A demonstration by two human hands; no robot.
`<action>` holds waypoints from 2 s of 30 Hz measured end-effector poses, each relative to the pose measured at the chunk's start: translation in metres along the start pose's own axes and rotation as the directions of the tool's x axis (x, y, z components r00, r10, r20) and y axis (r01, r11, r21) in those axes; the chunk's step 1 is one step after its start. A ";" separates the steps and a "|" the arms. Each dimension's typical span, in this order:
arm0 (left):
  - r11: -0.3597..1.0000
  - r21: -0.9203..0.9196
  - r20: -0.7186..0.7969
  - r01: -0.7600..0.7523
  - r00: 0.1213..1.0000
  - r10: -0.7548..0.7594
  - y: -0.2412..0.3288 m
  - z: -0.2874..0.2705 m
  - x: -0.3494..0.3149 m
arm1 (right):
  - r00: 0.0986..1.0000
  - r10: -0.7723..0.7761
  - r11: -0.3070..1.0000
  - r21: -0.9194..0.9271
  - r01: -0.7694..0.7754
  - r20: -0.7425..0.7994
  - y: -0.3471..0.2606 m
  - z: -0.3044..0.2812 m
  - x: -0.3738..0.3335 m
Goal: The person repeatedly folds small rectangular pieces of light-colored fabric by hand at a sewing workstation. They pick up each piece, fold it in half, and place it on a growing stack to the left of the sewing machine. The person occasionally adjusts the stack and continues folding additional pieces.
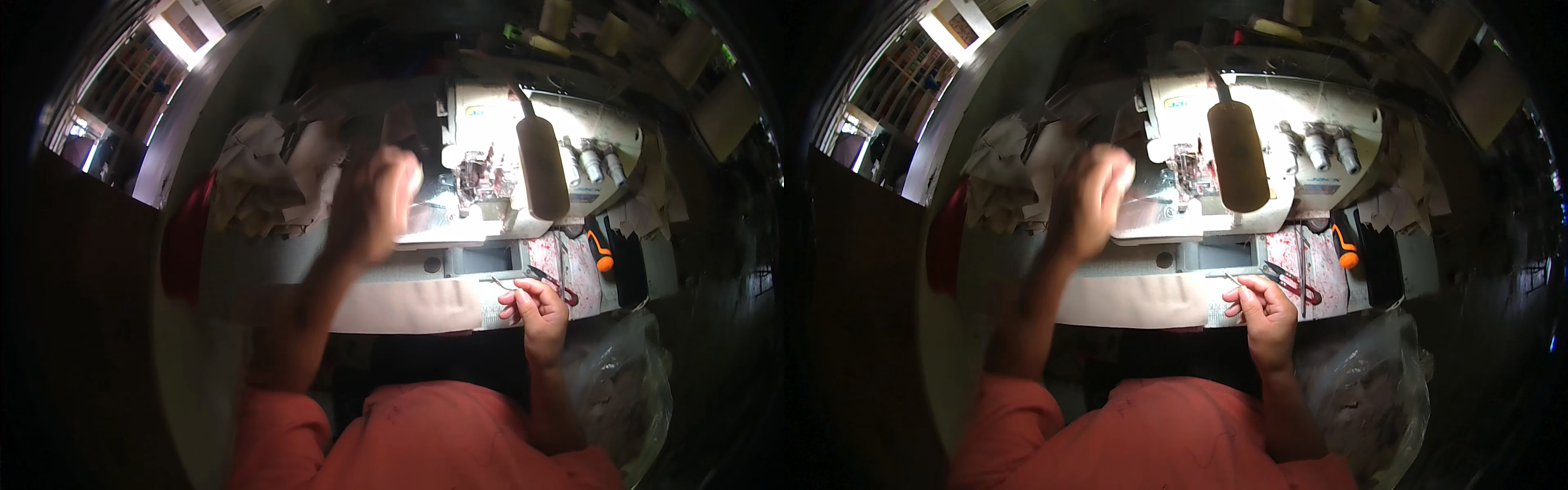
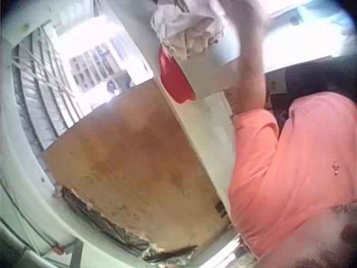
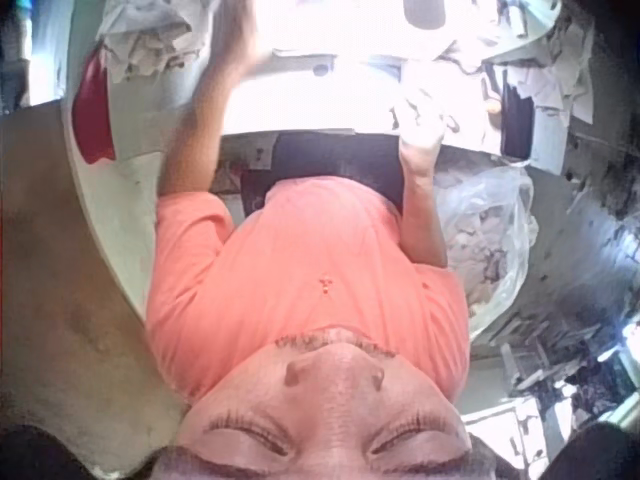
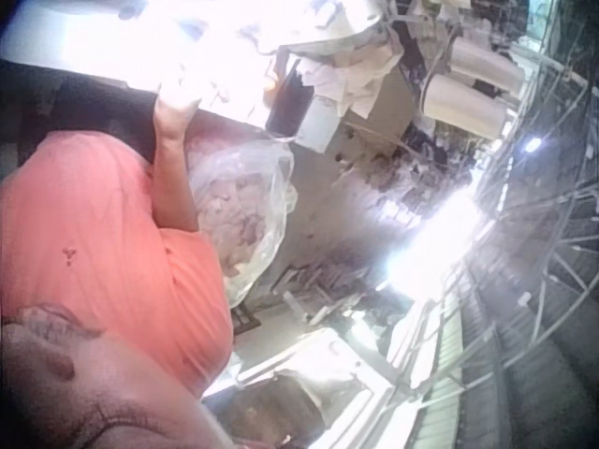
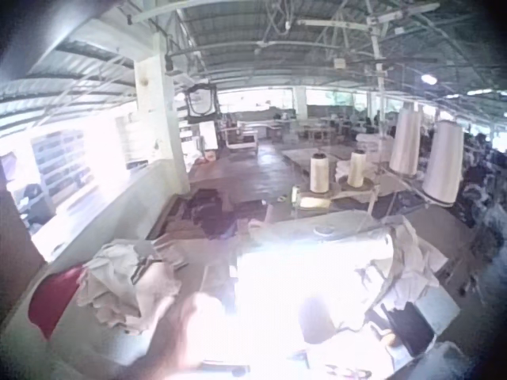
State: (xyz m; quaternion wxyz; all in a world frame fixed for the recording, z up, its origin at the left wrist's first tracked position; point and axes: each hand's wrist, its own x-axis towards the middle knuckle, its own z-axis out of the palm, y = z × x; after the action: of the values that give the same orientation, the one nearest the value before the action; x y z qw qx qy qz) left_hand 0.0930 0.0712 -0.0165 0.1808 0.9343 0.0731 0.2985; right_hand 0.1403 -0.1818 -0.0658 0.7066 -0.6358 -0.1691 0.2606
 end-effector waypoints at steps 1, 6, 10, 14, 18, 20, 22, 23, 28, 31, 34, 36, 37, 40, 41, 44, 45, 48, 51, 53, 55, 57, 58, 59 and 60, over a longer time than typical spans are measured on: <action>0.995 0.040 -0.007 -0.088 0.996 0.089 0.028 -0.006 -0.026 | 1.000 0.014 1.000 -0.002 -0.014 -0.005 0.005 -0.004 -0.002; 0.988 0.019 0.039 0.152 0.987 -0.153 0.082 0.029 -0.083 | 0.995 0.081 0.995 -0.058 -0.077 0.062 0.004 0.000 -0.013; 0.957 -0.218 0.069 0.191 0.981 -0.180 0.069 0.034 -0.081 | 0.997 0.038 0.997 -0.071 -0.034 0.066 -0.003 0.003 -0.018; 0.919 -0.379 0.014 0.108 0.994 -0.111 0.067 0.035 -0.084 | 0.999 0.006 0.996 -0.090 -0.001 0.046 -0.004 0.001 -0.019; 0.912 -0.407 -0.046 0.054 0.996 -0.079 0.066 0.037 -0.088 | 0.999 0.002 0.994 -0.108 0.003 0.046 -0.018 0.010 -0.015; 0.893 -0.448 -0.070 0.044 0.994 -0.084 0.067 0.033 -0.088 | 0.973 -0.128 0.901 -0.388 0.194 0.190 -0.025 0.020 -0.004; 0.909 -0.417 -0.147 0.025 0.985 -0.095 0.071 0.024 -0.088 | 0.937 -0.176 0.811 -0.495 0.312 0.302 -0.031 0.028 0.002; 0.918 -0.395 -0.189 0.023 0.976 -0.106 0.074 0.017 -0.091 | 0.924 -0.178 0.809 -0.484 0.332 0.337 -0.033 0.034 0.003; 0.489 -0.847 0.176 0.208 0.978 -0.112 0.104 -0.023 -0.143 | 0.937 -0.124 0.946 -0.248 0.211 0.327 -0.063 0.070 -0.008; -0.626 -0.743 0.303 -0.238 0.714 -0.631 0.070 -0.042 -0.157 | 0.957 -0.148 0.988 -0.003 0.153 0.251 -0.074 0.079 -0.019; -0.103 -0.925 -0.069 -0.367 0.427 -0.902 -0.011 -0.083 -0.191 | 0.981 -0.001 0.998 -0.067 0.015 0.194 -0.067 0.064 -0.011; 0.108 -0.947 -0.213 -0.303 0.339 -0.916 -0.027 -0.102 -0.196 | 0.953 0.151 0.974 0.125 -0.189 0.262 -0.046 0.049 -0.009; 0.159 -0.952 -0.245 -0.263 0.337 -0.909 -0.025 -0.110 -0.190 | 0.933 0.151 0.962 0.170 -0.215 0.328 -0.034 0.044 -0.006; 0.351 -0.893 -0.148 0.281 0.554 -0.819 0.017 -0.111 -0.154 | 0.917 0.235 0.965 0.034 -0.259 0.322 -0.035 0.067 -0.006; 0.544 -0.745 -0.125 0.387 0.720 -0.683 0.029 -0.098 -0.149 | 0.901 0.282 0.949 0.044 -0.313 0.331 -0.035 0.078 -0.007; 0.957 -0.245 0.020 0.154 0.988 -0.154 0.069 -0.040 -0.128 | 0.848 0.314 0.876 0.213 -0.432 0.427 -0.042 0.094 -0.012; 0.985 -0.111 0.084 0.133 0.989 -0.124 0.088 -0.033 -0.120 | 0.847 0.287 0.866 0.257 -0.429 0.447 -0.037 0.084 -0.011; 0.997 0.049 0.248 0.064 0.966 -0.074 0.102 -0.034 -0.113 | 0.839 0.247 0.916 0.165 -0.365 0.485 -0.040 0.065 -0.017; 0.951 -0.303 0.287 0.057 0.957 0.034 0.085 -0.028 -0.111 | 0.873 0.157 0.940 0.201 -0.276 0.462 -0.040 0.065 -0.019; 0.827 -0.518 0.315 0.219 0.948 -0.054 0.064 -0.028 -0.101 | 0.859 0.107 0.973 0.125 -0.194 0.501 -0.039 0.061 -0.017; 0.533 -0.710 0.472 0.460 0.873 -0.125 0.051 -0.032 -0.086 | 0.826 0.059 0.985 0.103 -0.141 0.561 -0.038 0.058 -0.017; 0.477 -0.704 0.562 0.527 0.823 -0.080 0.051 -0.036 -0.078 | 0.827 0.002 0.999 0.043 -0.032 0.563 -0.044 0.058 -0.016; 0.450 -0.679 0.625 0.580 0.779 -0.060 0.053 -0.042 -0.073 | 0.824 -0.026 1.000 0.013 0.023 0.566 -0.047 0.058 -0.016; 0.423 -0.648 0.686 0.633 0.727 -0.038 0.056 -0.046 -0.071 | 0.822 -0.018 1.000 0.028 0.002 0.569 -0.047 0.058 -0.015; 0.427 -0.698 0.592 0.575 0.799 -0.108 0.062 -0.046 -0.071 | 0.820 -0.010 0.999 0.044 -0.018 0.572 -0.047 0.058 -0.015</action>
State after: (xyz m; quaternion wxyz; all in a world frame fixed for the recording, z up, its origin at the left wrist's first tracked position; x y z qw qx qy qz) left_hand 0.0106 0.0098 0.0041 0.6864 0.7240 0.0662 0.0181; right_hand 0.1027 -0.1461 -0.0100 0.6379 -0.5118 -0.3654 0.4446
